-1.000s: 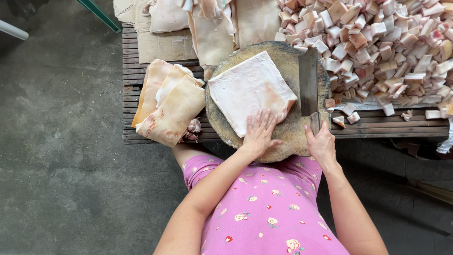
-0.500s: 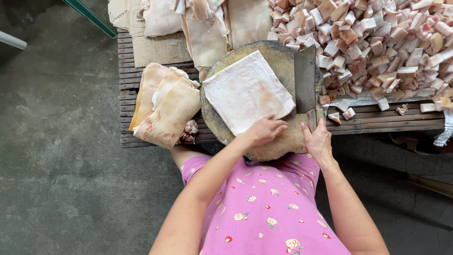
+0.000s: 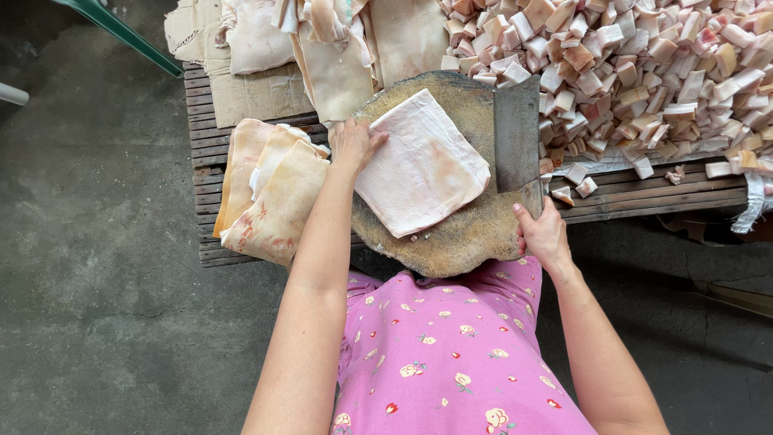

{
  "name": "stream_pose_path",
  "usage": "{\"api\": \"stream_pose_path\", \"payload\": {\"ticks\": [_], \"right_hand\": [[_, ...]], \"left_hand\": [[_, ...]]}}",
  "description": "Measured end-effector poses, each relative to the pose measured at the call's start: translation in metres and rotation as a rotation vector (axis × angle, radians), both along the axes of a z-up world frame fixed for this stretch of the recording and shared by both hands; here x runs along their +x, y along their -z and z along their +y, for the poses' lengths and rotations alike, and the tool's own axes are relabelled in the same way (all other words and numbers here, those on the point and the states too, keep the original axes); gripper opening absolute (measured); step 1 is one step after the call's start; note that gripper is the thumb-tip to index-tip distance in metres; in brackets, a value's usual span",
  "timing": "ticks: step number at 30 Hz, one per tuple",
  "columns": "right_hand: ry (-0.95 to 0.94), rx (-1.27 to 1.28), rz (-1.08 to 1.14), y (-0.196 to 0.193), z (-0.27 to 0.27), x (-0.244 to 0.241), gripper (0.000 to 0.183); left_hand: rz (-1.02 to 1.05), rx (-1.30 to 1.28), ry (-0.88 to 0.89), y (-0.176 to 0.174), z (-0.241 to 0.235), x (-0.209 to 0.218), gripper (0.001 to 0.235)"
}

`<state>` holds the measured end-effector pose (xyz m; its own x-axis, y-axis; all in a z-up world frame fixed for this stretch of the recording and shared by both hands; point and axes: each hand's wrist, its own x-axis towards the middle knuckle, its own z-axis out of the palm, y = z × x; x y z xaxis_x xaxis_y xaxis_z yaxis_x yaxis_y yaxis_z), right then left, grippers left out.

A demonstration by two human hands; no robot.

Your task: The person cuts slabs of pork fat into small cubes on a wooden cutting board using a large cleaver. The person handles the fat slabs by hand, slicing them first into strips and then into small pieces, moving the cut pieces into a large pile on the right.

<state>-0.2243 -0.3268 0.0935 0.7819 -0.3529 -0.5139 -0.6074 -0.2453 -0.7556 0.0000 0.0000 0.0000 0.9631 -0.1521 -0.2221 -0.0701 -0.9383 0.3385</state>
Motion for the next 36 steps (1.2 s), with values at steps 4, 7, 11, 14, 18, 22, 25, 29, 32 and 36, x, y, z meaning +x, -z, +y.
{"api": "stream_pose_path", "payload": {"ticks": [4,7,11,14,18,22,25,29,32,36], "right_hand": [[-0.056,-0.108,-0.009,-0.02,0.001,0.002,0.035],[-0.094,-0.19,-0.051,-0.032,0.013,-0.008,0.035],[-0.183,-0.262,-0.131,-0.03,0.032,-0.014,0.038],[-0.301,-0.403,-0.209,-0.014,0.042,-0.017,0.04],[-0.33,-0.532,-0.103,0.001,0.036,-0.033,0.043],[-0.184,-0.479,-0.06,-0.003,0.015,-0.046,0.043],[-0.063,-0.251,0.075,-0.012,0.009,-0.039,0.043],[-0.052,-0.225,0.073,-0.022,0.01,-0.034,0.041],[-0.021,-0.182,0.061,-0.024,0.01,-0.032,0.039],[-0.033,-0.181,0.028,-0.027,0.011,-0.035,0.04]], "left_hand": [[0.036,-0.066,-0.05,0.011,0.009,-0.021,0.047],[0.065,-0.149,-0.12,0.009,0.025,-0.059,0.047],[0.243,-0.236,-0.197,-0.005,0.026,-0.091,0.05],[0.225,-0.35,-0.242,-0.012,0.025,-0.117,0.049],[0.267,-0.493,-0.143,-0.013,0.04,-0.147,0.044],[0.45,-0.597,-0.111,-0.016,0.041,-0.144,0.05],[0.459,-0.798,-0.277,-0.02,0.016,-0.109,0.053],[0.391,-0.866,-0.42,-0.02,-0.032,-0.078,0.043],[0.379,-0.752,-0.507,-0.014,-0.062,-0.069,0.026],[0.331,-0.9,-0.786,0.001,-0.062,-0.066,0.02]]}}
